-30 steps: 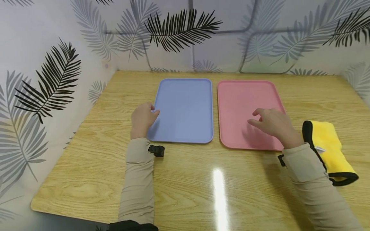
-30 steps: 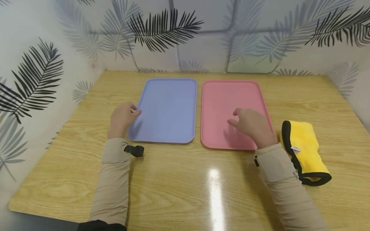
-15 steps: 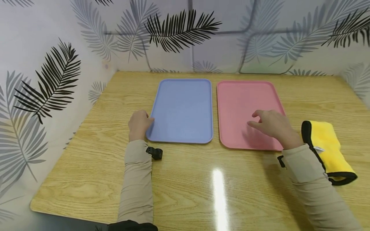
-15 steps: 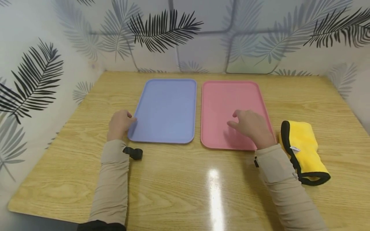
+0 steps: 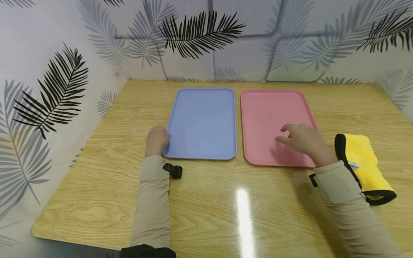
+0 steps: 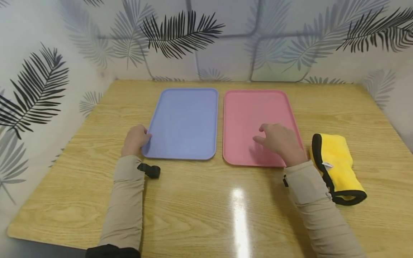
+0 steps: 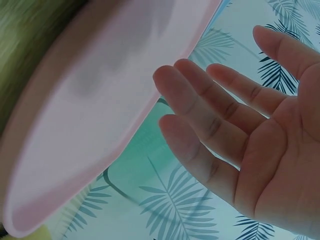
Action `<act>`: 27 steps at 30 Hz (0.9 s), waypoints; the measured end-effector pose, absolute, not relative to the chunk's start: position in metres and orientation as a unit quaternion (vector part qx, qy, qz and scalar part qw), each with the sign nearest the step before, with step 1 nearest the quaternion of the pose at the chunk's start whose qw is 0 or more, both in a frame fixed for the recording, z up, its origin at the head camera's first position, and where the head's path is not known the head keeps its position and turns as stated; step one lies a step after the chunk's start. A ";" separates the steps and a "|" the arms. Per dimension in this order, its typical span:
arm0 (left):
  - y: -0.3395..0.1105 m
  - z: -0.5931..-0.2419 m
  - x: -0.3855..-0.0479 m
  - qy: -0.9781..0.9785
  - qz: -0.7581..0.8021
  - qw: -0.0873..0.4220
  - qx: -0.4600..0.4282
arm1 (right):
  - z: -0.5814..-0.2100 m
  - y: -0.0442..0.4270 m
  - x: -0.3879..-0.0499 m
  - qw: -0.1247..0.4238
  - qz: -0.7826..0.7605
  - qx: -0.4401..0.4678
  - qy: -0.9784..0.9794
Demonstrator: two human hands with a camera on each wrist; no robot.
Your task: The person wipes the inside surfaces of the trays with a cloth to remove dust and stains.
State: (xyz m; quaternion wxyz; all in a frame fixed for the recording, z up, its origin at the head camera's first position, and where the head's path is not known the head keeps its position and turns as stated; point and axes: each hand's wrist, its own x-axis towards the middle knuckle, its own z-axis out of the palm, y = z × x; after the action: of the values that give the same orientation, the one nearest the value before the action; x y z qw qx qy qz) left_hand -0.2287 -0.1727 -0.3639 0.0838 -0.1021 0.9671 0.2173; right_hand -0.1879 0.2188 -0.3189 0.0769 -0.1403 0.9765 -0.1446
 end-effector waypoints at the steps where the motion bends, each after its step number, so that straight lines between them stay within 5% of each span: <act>1: -0.173 -0.364 -0.229 0.967 0.219 0.086 -0.100 | -0.319 0.219 -0.188 0.078 -0.144 -0.140 0.976; 21: -0.172 -0.366 -0.232 0.924 0.362 0.059 -0.111 | -0.322 0.222 -0.187 0.088 -0.148 -0.136 0.976; 27: -0.173 -0.373 -0.236 0.856 0.489 0.100 -0.132 | -0.323 0.223 -0.187 0.085 -0.149 -0.138 0.975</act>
State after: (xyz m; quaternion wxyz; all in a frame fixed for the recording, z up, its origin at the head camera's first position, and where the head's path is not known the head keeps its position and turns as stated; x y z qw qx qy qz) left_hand -0.2363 -0.1732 -0.3725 0.1001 -0.1324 0.8561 0.4894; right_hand -0.1868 0.2225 -0.3232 0.0854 -0.1382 0.9755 -0.1487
